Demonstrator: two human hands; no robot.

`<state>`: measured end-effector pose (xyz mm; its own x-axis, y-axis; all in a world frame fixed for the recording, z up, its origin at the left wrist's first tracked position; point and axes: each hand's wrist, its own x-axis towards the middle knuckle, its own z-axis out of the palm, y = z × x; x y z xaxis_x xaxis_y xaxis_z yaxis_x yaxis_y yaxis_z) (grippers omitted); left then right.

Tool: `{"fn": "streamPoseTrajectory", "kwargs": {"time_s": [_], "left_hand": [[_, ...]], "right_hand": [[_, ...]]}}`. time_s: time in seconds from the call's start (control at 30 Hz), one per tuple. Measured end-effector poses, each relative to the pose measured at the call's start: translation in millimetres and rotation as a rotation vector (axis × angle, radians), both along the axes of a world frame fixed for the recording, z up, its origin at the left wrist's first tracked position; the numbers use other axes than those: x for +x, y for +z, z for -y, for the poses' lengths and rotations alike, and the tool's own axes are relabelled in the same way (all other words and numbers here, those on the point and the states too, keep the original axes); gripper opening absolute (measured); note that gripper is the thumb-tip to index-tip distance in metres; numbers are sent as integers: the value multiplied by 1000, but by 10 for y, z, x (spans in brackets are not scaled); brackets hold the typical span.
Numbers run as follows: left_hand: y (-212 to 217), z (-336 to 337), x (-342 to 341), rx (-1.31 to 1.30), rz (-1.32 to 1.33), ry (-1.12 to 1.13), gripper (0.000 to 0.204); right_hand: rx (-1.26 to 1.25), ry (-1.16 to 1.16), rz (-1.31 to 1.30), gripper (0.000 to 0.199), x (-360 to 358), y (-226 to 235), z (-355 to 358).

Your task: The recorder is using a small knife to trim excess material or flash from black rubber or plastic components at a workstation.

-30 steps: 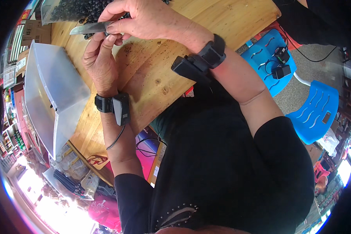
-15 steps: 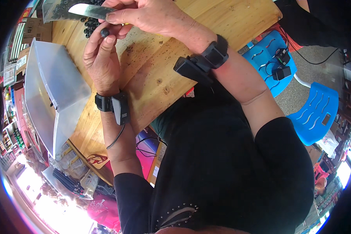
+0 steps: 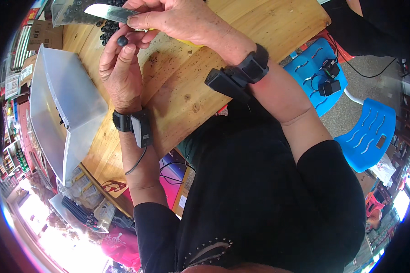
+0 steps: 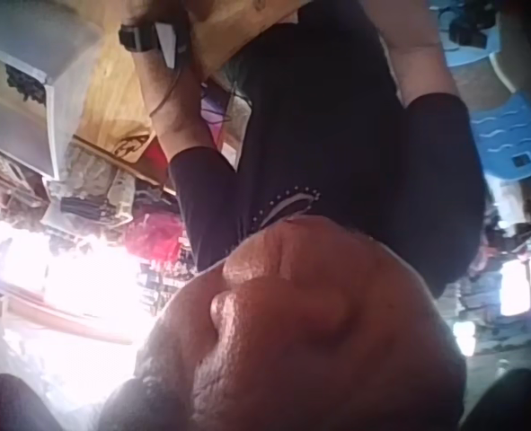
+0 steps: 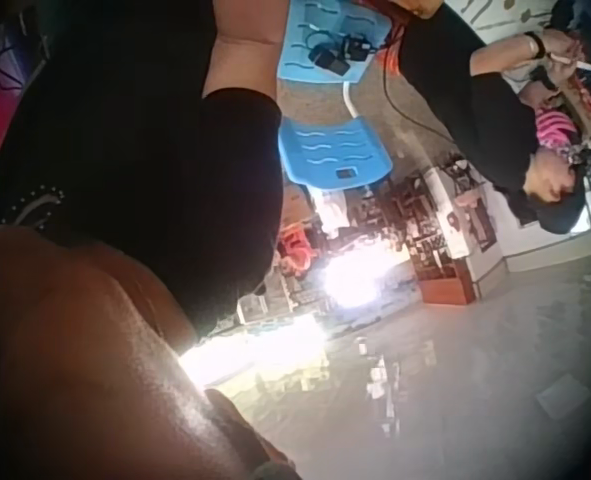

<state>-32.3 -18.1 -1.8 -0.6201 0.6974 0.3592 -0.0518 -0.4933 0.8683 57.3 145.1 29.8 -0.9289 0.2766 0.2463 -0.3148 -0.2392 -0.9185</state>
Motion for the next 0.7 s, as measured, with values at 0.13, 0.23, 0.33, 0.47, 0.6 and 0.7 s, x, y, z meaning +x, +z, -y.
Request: {"fn": "streamPoseTrajectory", "kwargs": {"time_s": [0.13,0.23,0.33,0.47,0.6,0.7], "left_hand": [[-24,2,15,-25,1,70,32],[-36,27,9,-97,-96,156,31],[113,50,127,-160,-189,292,28],[348,158,152,-194,-567,576,23],[723,333,26,-314,-710,929,21],[1062,625,-179,-655,-1027,1133,26]], "right_hand": [[30,-27,25,21,-15,-21,-19],[-7,-76,46,19,-43,-27,-22],[-111,-103,14,16,-83,-100,-69],[-158,-191,72,17,-115,-76,-66],[-96,-239,99,19,-99,-70,-110],[-116,-244,105,20,-91,-57,-119]]}}
